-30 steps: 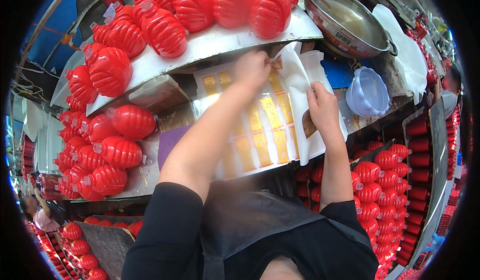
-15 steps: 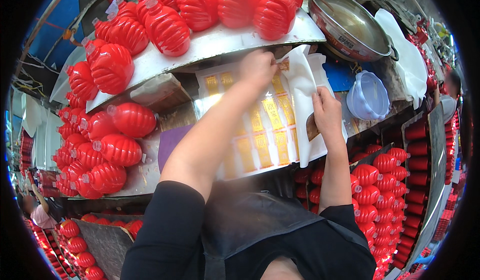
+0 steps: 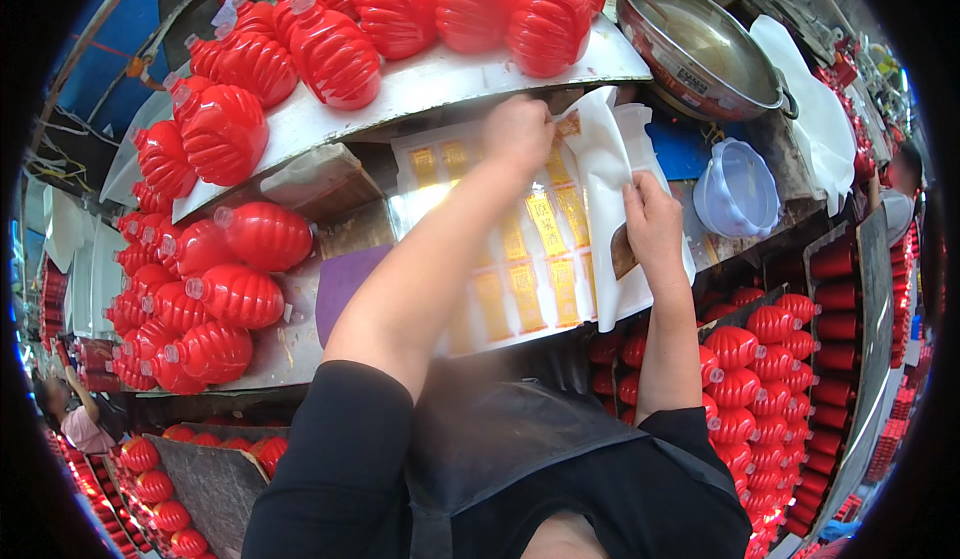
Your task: The person moves red plastic bottles from a crate onto a workbench, then applies gold labels to the bottles one by one. The person uses a small scoop to transfer liquid from a metal bowl into the bottles before labeling them.
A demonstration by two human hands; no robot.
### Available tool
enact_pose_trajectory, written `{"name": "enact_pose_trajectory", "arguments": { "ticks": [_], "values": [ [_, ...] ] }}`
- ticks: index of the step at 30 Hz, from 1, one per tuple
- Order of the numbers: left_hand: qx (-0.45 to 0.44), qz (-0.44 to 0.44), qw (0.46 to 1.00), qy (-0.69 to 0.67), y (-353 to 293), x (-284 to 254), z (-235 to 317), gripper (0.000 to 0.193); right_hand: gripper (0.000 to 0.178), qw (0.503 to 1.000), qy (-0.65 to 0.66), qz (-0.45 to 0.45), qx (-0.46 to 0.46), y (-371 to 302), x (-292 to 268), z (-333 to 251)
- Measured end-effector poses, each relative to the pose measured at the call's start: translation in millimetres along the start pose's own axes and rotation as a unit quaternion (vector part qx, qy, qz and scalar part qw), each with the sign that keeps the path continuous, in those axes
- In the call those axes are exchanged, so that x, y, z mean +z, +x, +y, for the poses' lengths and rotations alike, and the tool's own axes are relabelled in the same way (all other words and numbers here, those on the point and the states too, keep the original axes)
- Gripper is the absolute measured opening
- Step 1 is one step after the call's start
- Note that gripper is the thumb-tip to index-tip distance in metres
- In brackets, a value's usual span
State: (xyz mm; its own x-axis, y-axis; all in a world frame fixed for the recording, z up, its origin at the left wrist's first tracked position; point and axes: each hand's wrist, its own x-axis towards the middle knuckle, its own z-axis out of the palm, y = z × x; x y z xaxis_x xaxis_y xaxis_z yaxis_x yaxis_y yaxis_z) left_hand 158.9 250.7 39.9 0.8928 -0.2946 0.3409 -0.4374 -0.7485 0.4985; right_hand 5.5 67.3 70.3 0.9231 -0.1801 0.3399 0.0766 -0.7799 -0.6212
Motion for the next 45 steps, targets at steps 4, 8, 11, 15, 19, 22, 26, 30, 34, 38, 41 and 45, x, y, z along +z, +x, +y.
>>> {"name": "enact_pose_trajectory", "arguments": {
  "ticks": [4, 8, 11, 15, 19, 22, 26, 30, 34, 38, 41, 45],
  "values": [
    [-0.014, 0.017, 0.999, -0.049, -7, -4, 3, 0.012, 0.015, 1.0, 0.0, -0.003, 0.008, 0, 0, 3],
    [0.011, 0.076, 0.993, -0.095, -7, 0, 6, 0.012, 0.015, 1.0, 0.003, 0.004, -0.001, -2, 3, 6],
    [0.014, 0.009, 0.999, -0.049, -5, 3, 5, 0.013, 0.017, 1.0, 0.006, 0.017, -0.012, -3, 6, 8],
    [0.005, 0.004, 1.0, -0.004, -2, 5, 4, 0.013, 0.017, 1.0, 0.005, 0.018, -0.012, -3, 5, 10],
    [-0.008, 0.022, 1.0, -0.017, -6, 1, 5, 0.014, 0.017, 1.0, 0.011, 0.0, 0.006, -2, 3, 13],
    [-0.023, 0.011, 0.999, -0.043, -10, -3, 6, 0.013, 0.018, 1.0, 0.012, -0.004, 0.018, -1, 2, 14],
    [-0.02, 0.043, 0.995, -0.093, -9, -4, 8, 0.012, 0.017, 1.0, 0.023, -0.001, 0.014, -2, 4, 12],
    [-0.025, -0.031, 0.998, -0.052, -2, 0, 10, 0.015, 0.016, 1.0, 0.024, 0.003, 0.003, -4, 5, 10],
    [-0.006, -0.034, 0.999, -0.024, -1, 2, 6, 0.019, 0.016, 1.0, 0.025, 0.007, 0.003, -3, 5, 12],
    [0.0, -0.021, 0.999, -0.037, -5, -1, 4, 0.026, 0.016, 1.0, 0.011, 0.009, 0.0, -2, 6, 17],
    [-0.028, -0.045, 0.999, -0.009, -6, -10, 8, 0.018, 0.016, 1.0, 0.011, 0.016, -0.006, -2, 5, 20],
    [-0.069, -0.112, 0.99, -0.041, -5, -28, 12, 0.036, 0.016, 1.0, 0.017, 0.01, 0.004, -3, 5, 19]
  ]
}}
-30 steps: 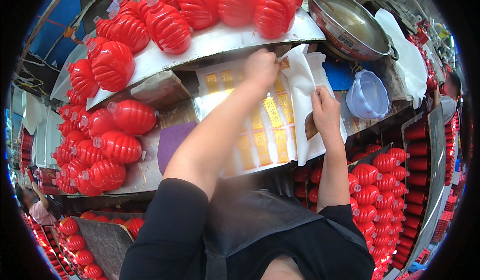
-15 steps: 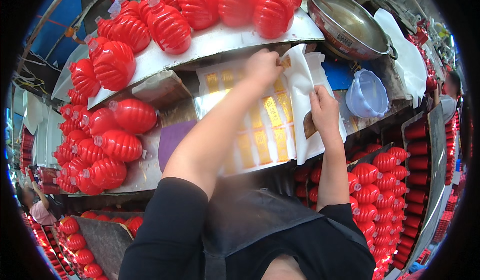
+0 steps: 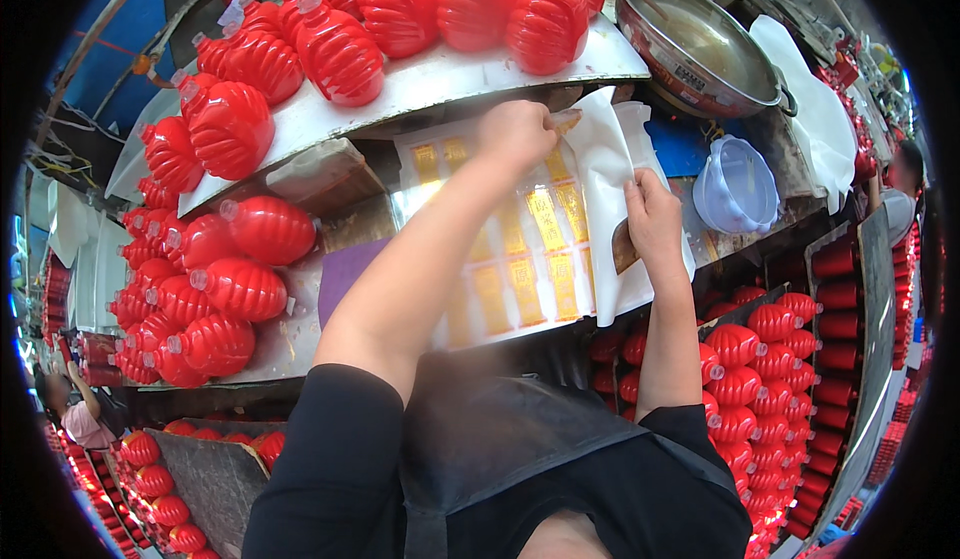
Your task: The person moves red plastic bottles from a crate onto a workbench, then applies gold labels to the bottles one by one. The person uses a small scoop to transfer liquid from a metal bowl into the bottles before labeling them.
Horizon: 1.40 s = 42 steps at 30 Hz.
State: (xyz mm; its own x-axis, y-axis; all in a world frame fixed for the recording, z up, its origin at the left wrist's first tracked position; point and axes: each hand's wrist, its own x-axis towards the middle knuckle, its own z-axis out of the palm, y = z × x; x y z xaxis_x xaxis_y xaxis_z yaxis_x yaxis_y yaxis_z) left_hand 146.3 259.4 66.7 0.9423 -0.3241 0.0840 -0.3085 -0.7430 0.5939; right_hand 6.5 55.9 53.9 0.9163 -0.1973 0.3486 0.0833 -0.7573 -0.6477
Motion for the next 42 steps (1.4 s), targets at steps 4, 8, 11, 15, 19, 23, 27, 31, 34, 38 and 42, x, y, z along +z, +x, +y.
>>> {"name": "enact_pose_trajectory", "arguments": {
  "ticks": [4, 8, 11, 15, 19, 23, 27, 31, 34, 38, 42],
  "values": [
    [-0.029, -0.091, 0.989, -0.11, -1, -11, -3, 0.021, 0.016, 1.0, 0.0, -0.001, 0.002, -1, 2, -5],
    [-0.078, -0.183, 0.941, -0.275, -8, -16, -9, 0.031, 0.016, 1.0, -0.007, -0.016, 0.006, -1, 2, -11],
    [-0.084, -0.21, 0.903, -0.367, -17, -13, -9, 0.042, 0.016, 1.0, -0.015, -0.02, 0.003, -1, 1, -16],
    [-0.078, -0.236, 0.851, -0.462, -18, -6, -15, 0.049, 0.016, 0.999, -0.023, -0.036, 0.012, -1, -1, -21],
    [-0.074, -0.179, 0.85, -0.49, -20, 3, -29, 0.049, 0.017, 0.999, -0.028, -0.037, 0.01, -1, -1, -23],
    [-0.186, -0.156, 0.91, -0.337, -26, 9, -36, 0.047, 0.019, 0.999, -0.021, -0.038, 0.012, -1, 2, -22],
    [-0.087, -0.03, 0.994, -0.065, -35, 14, -32, 0.044, 0.02, 0.999, -0.018, -0.046, 0.022, -2, 3, -23],
    [-0.082, -0.016, 0.995, 0.063, -39, 14, -26, 0.04, 0.02, 0.998, -0.025, -0.056, 0.029, 0, 4, -25],
    [-0.076, -0.009, 0.99, 0.115, -40, 10, -22, 0.036, 0.02, 0.996, -0.052, -0.061, 0.024, 0, 3, -25],
    [-0.109, -0.026, 0.984, 0.142, -40, 7, -13, 0.027, 0.021, 0.997, -0.053, -0.053, 0.017, -1, 2, -22],
    [0.01, 0.087, 0.982, 0.167, -45, 3, -22, 0.021, 0.022, 0.998, -0.041, -0.047, 0.024, 1, 0, -18]
  ]
}}
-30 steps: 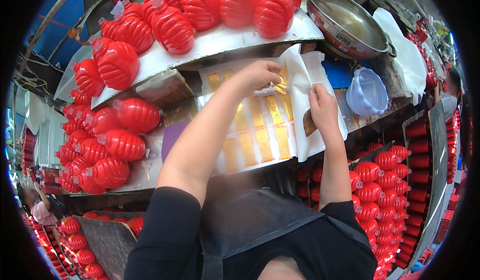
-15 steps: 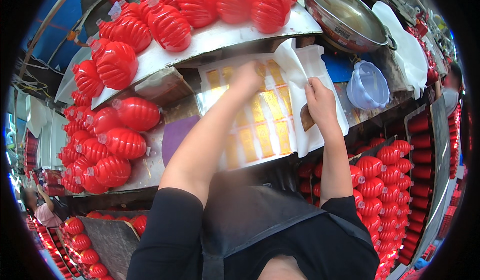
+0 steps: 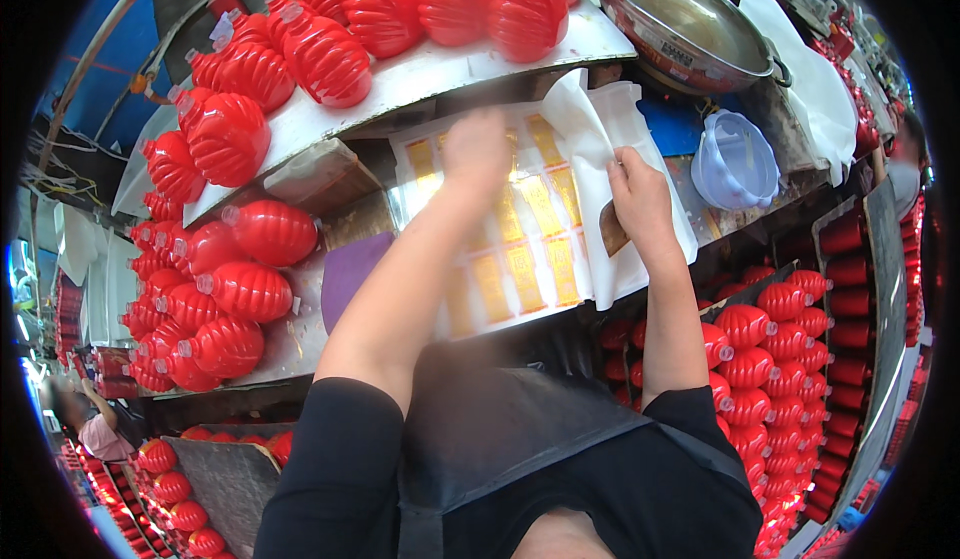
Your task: The person moves red plastic bottles from a crate onto a workbench, then applies gold labels to the bottles one by one. The person uses a small scoop to transfer liquid from a metal bowl into the bottles before labeling them.
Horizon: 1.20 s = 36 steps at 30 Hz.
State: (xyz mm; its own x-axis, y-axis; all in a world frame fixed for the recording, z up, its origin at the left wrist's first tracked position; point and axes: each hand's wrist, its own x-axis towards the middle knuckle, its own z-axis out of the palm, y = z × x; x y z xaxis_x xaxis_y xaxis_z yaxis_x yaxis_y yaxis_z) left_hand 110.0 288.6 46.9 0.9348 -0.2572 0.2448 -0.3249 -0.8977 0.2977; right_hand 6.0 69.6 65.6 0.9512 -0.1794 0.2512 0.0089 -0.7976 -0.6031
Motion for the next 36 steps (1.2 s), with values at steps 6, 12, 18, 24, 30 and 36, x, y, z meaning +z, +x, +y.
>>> {"name": "enact_pose_trajectory", "arguments": {
  "ticks": [6, 12, 18, 24, 30, 36],
  "values": [
    [0.167, -0.127, 0.975, 0.074, -4, 10, -15, 0.03, 0.023, 0.998, -0.01, 0.046, 0.031, 11, -25, 14],
    [0.144, -0.077, 0.986, 0.029, -15, 9, -5, 0.038, 0.021, 0.996, -0.083, 0.035, 0.005, 23, -56, 19],
    [0.185, -0.206, 0.959, 0.063, -28, 2, 21, 0.04, 0.019, 0.987, -0.15, 0.059, -0.024, 38, -78, 20],
    [0.169, -0.071, 0.983, 0.0, -44, -2, 21, 0.036, 0.02, 0.965, -0.236, 0.102, -0.049, 43, -116, 18],
    [0.202, -0.01, 0.975, -0.093, -57, -30, 10, 0.038, 0.019, 0.941, -0.319, 0.109, -0.036, 41, -150, 9],
    [0.222, 0.016, 0.967, -0.123, -82, -74, 3, 0.031, 0.022, 0.949, -0.284, 0.121, -0.073, 39, -182, 0]
  ]
}}
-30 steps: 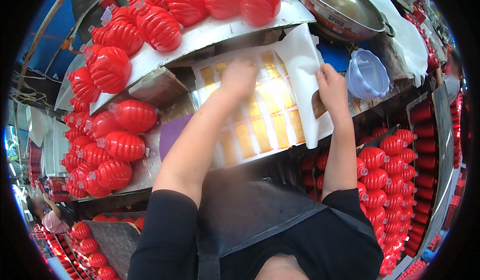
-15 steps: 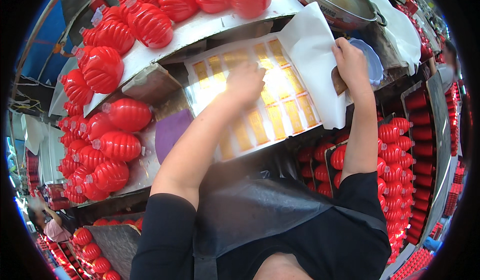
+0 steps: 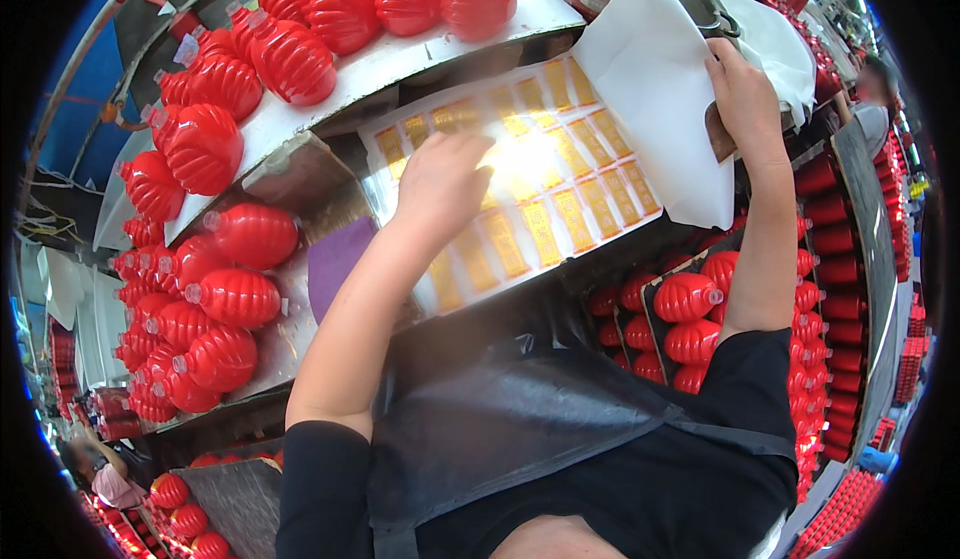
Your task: The person moves red plastic bottles from a crate onto a workbench, then applies gold labels to the bottles one by one. The person uses a small scoop to transfer liquid from a metal bowl into the bottles before labeling them.
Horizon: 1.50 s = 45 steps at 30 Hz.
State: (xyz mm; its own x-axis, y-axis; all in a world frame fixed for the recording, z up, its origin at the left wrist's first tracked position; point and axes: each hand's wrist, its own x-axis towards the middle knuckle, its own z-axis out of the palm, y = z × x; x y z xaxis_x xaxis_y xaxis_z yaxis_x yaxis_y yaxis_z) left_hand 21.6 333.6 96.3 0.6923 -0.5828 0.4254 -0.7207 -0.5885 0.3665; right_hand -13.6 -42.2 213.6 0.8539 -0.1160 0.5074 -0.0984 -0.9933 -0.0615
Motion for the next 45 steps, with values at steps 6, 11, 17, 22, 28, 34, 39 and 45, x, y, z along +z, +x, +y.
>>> {"name": "enact_pose_trajectory", "arguments": {
  "ticks": [6, 11, 17, 22, 28, 34, 39, 45],
  "values": [
    [0.024, 0.043, 0.999, -0.018, -30, -45, 12, 0.028, 0.032, 0.998, 0.045, 0.029, -0.019, 11, -41, 35],
    [-0.038, 0.057, 0.998, -0.007, -67, -77, 5, 0.025, 0.028, 0.987, 0.155, 0.043, 0.007, 33, -77, 91],
    [-0.164, 0.109, 0.98, -0.035, -120, -108, -14, 0.017, 0.029, 0.866, 0.444, 0.165, 0.162, 68, -97, 154],
    [-0.245, 0.187, 0.949, -0.07, -164, -113, -33, 0.016, 0.022, 0.779, 0.482, 0.369, 0.158, 108, -96, 209],
    [-0.331, 0.22, 0.913, -0.087, -203, -100, -38, 0.016, 0.018, 0.725, 0.421, 0.49, 0.238, 161, -52, 341],
    [-0.292, 0.177, 0.935, 0.093, -209, -79, -33, 0.025, 0.026, 0.78, 0.498, 0.183, 0.331, 119, 10, 306],
    [-0.313, 0.114, 0.942, 0.036, -210, -61, -30, 0.028, 0.031, 0.892, 0.26, -0.267, 0.256, 42, 45, 149],
    [-0.32, 0.131, 0.938, 0.014, -216, -59, -32, 0.029, 0.043, 0.938, 0.013, -0.326, 0.115, 25, 94, 102]
  ]
}}
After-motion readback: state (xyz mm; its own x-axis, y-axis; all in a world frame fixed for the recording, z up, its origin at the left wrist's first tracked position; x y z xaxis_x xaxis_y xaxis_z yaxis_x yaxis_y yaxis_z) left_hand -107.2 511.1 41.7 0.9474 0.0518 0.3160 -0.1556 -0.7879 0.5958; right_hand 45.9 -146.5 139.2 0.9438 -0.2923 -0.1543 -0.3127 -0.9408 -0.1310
